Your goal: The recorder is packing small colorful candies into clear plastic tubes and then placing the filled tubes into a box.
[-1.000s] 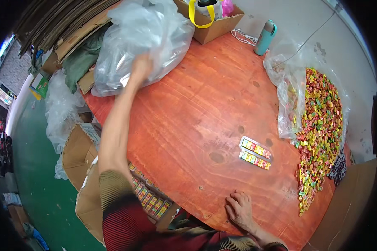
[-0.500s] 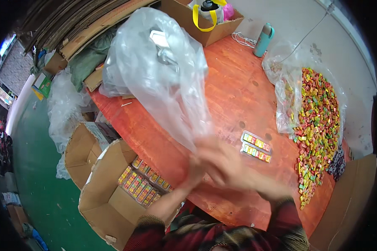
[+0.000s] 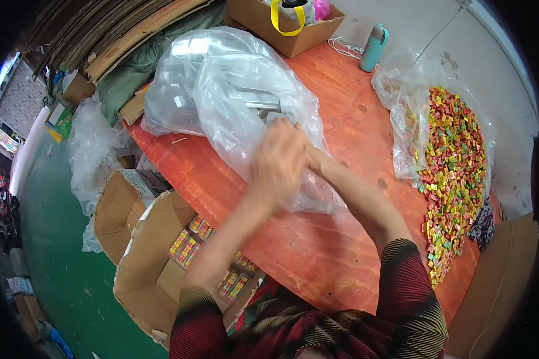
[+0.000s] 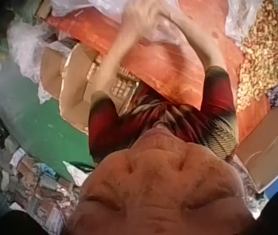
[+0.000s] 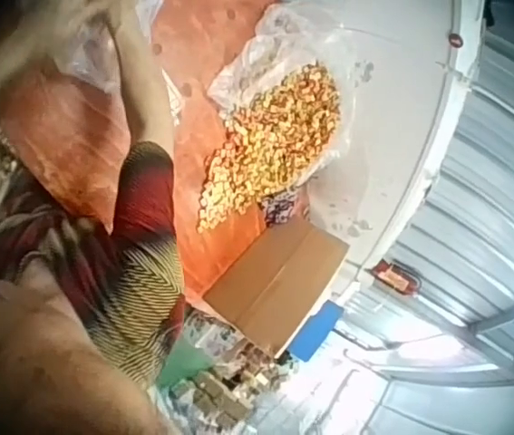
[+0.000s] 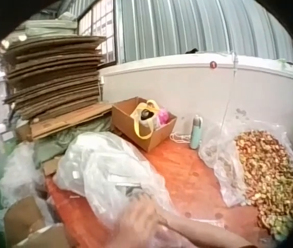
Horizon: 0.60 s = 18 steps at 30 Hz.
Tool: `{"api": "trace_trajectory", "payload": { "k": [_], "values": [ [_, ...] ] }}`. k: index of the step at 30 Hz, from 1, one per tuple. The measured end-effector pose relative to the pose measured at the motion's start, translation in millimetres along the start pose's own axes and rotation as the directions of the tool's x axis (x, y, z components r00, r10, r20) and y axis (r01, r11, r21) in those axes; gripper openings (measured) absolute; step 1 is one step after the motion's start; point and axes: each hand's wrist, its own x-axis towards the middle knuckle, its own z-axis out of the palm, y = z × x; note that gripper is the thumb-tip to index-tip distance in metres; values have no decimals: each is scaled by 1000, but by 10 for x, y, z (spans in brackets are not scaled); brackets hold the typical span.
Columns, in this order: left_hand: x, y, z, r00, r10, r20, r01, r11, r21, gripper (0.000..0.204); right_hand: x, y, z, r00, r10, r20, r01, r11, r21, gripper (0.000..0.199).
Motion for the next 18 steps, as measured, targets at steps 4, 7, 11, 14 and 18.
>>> {"api": "trace_trajectory", "payload": {
  "k": [4,7,11,14,18],
  "values": [
    [-161,-748,59,857,-425,291,321,882,344,29,177,544,-103,889,457,23,-457,889,-21,31],
    [-596,-1060,-231,791,-522,320,315,795,518,21,184,740,-235,851,512,-115,-521,851,-61,29],
    [-589,-1017,-240,787,-587,192,476,774,417,30,460,408,-311,971,239,3,-238,965,108,13],
    [-436,-1074,42,805,-594,-5,593,804,37,39,706,240,-269,930,292,223,-305,952,24,16],
    [-234,-1109,662,503,-851,150,848,452,-275,48,560,1061,190,836,489,-249,-430,866,256,25]
  ]
}}
